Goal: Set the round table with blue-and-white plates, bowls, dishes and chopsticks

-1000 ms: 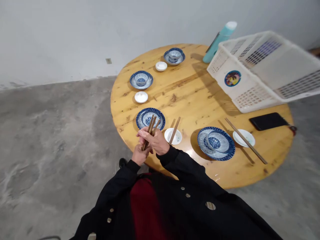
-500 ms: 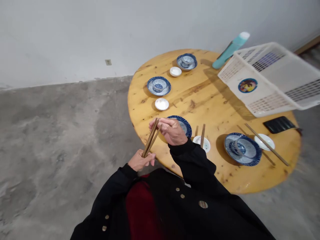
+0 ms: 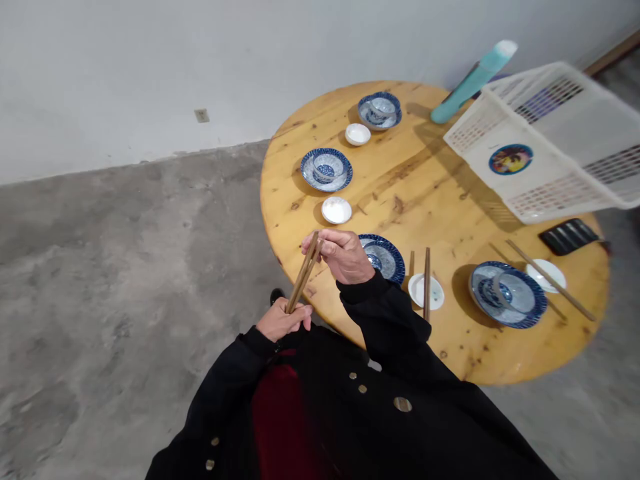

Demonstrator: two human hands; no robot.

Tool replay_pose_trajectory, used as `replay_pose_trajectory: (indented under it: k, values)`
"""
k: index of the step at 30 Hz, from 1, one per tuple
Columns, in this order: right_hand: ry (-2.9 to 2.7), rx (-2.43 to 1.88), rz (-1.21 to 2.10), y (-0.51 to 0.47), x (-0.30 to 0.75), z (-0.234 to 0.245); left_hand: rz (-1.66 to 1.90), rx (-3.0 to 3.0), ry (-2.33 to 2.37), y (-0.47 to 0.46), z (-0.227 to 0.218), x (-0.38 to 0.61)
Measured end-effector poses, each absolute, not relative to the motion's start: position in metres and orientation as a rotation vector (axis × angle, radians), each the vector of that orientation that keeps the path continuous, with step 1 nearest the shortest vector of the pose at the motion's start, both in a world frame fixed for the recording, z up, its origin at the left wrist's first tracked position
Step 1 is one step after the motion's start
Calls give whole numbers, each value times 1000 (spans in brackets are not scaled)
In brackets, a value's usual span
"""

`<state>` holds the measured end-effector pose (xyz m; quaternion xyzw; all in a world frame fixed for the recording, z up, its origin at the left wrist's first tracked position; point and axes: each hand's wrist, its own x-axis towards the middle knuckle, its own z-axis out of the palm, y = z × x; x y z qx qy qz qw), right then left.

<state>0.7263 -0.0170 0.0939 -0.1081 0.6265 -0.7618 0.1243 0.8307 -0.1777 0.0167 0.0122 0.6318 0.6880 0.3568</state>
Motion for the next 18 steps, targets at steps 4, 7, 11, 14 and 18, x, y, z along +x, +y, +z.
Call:
replay_pose_trajectory:
  k: [4,7,11,14,18]
  values:
    - [1748,-335,-2289,-27,695,85,1746,10,1653,-193,15,795]
    - [1741,-320,-2321,-34,670,78,1684,-1,1661,-203,17,767]
    - [1754,-341,-2312,-30,644,76,1615,17,1630,-205,21,737]
    - [1847,-357,-2313,-21,635,84,1575,66,1599,-199,27,719]
    - [2095,-192,-2420,-2,629,102,1510,136,1615,-191,38,695]
